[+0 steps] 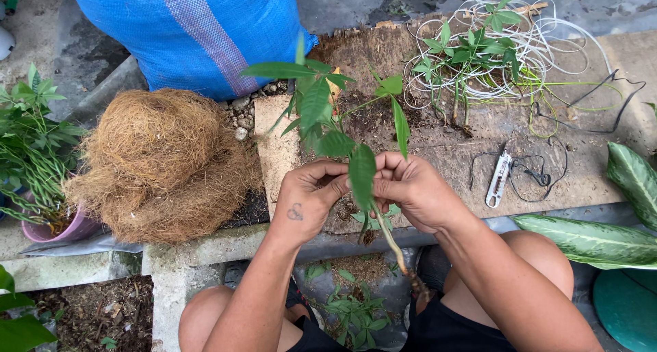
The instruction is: The person aligns two plant stems and wraps a thin white tie around the junction to secure the graft. They continue wrapping the tie along the stem to hold the two plants together.
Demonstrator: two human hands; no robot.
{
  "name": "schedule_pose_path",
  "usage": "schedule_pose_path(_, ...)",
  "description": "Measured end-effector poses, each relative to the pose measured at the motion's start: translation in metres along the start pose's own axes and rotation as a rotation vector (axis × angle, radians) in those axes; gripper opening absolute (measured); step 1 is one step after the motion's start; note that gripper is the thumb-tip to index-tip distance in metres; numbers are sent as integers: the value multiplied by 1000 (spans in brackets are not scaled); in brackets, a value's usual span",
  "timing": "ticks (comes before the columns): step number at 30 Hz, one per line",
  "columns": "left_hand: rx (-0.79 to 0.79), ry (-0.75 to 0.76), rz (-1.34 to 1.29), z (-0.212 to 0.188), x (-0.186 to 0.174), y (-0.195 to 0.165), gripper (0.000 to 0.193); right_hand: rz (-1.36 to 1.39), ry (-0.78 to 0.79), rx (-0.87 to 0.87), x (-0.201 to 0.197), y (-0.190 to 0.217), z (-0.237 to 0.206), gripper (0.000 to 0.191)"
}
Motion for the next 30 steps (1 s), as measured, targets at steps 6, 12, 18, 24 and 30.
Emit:
schedule_pose_path(6, 112, -41, 168, -1, 5, -8, 15, 2, -4, 40, 1, 5, 1, 12)
schedule_pose_path(12, 50, -35, 90, 1, 8, -6, 16, 54, 10, 69, 0, 7, 1, 15)
schedule_pose_path(18, -38, -30, 35, 2, 9, 2, 14, 99, 77, 98, -3, 5, 2, 17)
schedule_pose_path(24, 2, -10, 31, 0, 7, 1, 13, 96, 150, 66, -6, 2, 2, 23)
schedule_pose_path(30, 55, 3, 111, 0, 5, -1, 17, 174, 204, 54, -9, -2, 3, 19)
Point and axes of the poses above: each hand's wrist, its own z-axis towards the middle knuckle, its own x-axis out of the palm, y = z × x, the point moved 1 cm from there along z, towards the middle knuckle, and after that the axes turned 7 degrees about -x, right-handed, at the moved point
